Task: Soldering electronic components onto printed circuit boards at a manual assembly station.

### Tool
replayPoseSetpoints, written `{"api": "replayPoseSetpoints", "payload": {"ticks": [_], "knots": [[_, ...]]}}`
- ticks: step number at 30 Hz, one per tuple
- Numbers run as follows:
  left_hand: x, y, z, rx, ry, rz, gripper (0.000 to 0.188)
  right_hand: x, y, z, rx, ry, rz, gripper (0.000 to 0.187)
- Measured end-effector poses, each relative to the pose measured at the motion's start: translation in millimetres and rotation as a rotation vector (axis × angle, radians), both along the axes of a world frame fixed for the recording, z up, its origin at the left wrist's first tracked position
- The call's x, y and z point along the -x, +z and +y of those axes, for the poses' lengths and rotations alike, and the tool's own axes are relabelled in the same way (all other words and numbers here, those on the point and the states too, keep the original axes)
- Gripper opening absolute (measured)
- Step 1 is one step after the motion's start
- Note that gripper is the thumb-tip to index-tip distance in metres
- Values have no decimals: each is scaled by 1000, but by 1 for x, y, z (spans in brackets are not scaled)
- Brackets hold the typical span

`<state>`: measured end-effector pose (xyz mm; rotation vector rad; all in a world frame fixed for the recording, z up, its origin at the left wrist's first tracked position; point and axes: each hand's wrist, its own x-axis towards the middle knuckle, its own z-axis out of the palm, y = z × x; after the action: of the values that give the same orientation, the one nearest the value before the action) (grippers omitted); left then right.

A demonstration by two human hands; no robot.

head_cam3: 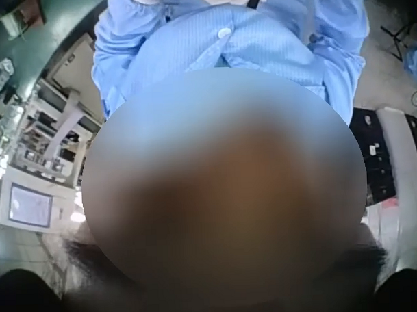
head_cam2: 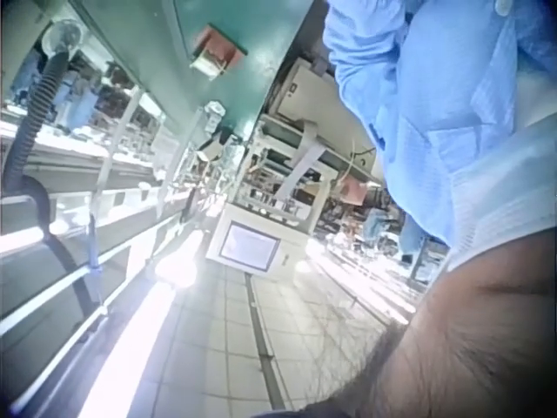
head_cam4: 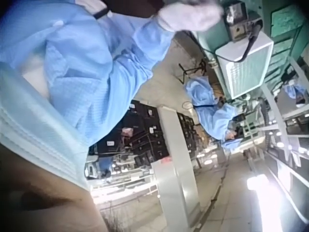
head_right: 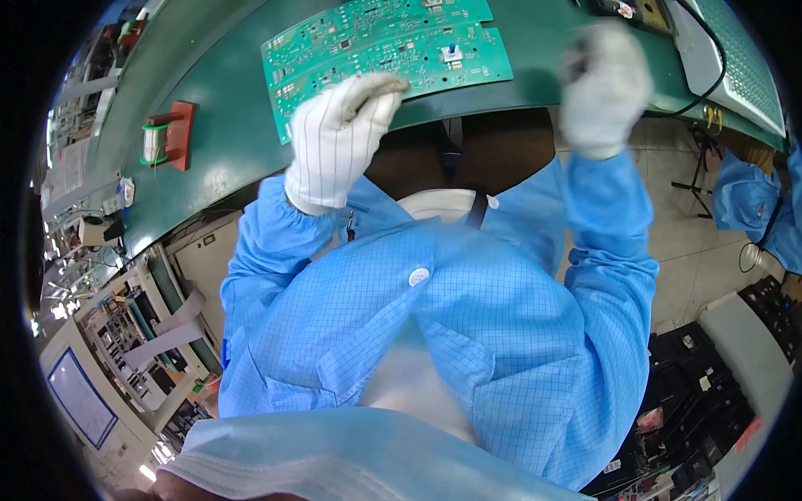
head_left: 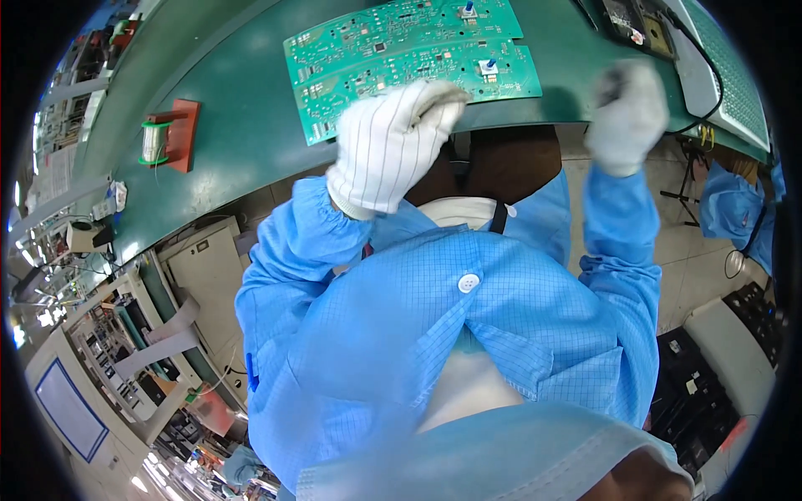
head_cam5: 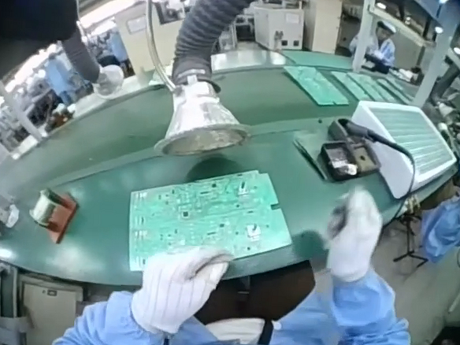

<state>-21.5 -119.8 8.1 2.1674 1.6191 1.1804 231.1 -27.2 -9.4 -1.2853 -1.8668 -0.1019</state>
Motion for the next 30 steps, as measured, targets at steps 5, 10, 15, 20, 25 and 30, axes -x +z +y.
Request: {"api": "replayPoseSetpoints", "payload": {"ticks": [5,10,15,20,25,30], "knots": [[21,-16,57,-98,144,356,13,-157,-36,131,250,-453,50,32],[31,-47,78,-135,136,316,16,-171,-18,171,227,-594,-542,53],[20,-42,62,-11,182,303,17,-157,0,156,138,-441,-641,49],[19,-32,58,100,228,298,9,-139,-26,92,-289,-144,-372,33],[22,14,70,63,109,298,7,-77,-41,63,16,29,332,19],[6,54,103,165,196,519,14,9,-35,29,447,301,894,18]]}}
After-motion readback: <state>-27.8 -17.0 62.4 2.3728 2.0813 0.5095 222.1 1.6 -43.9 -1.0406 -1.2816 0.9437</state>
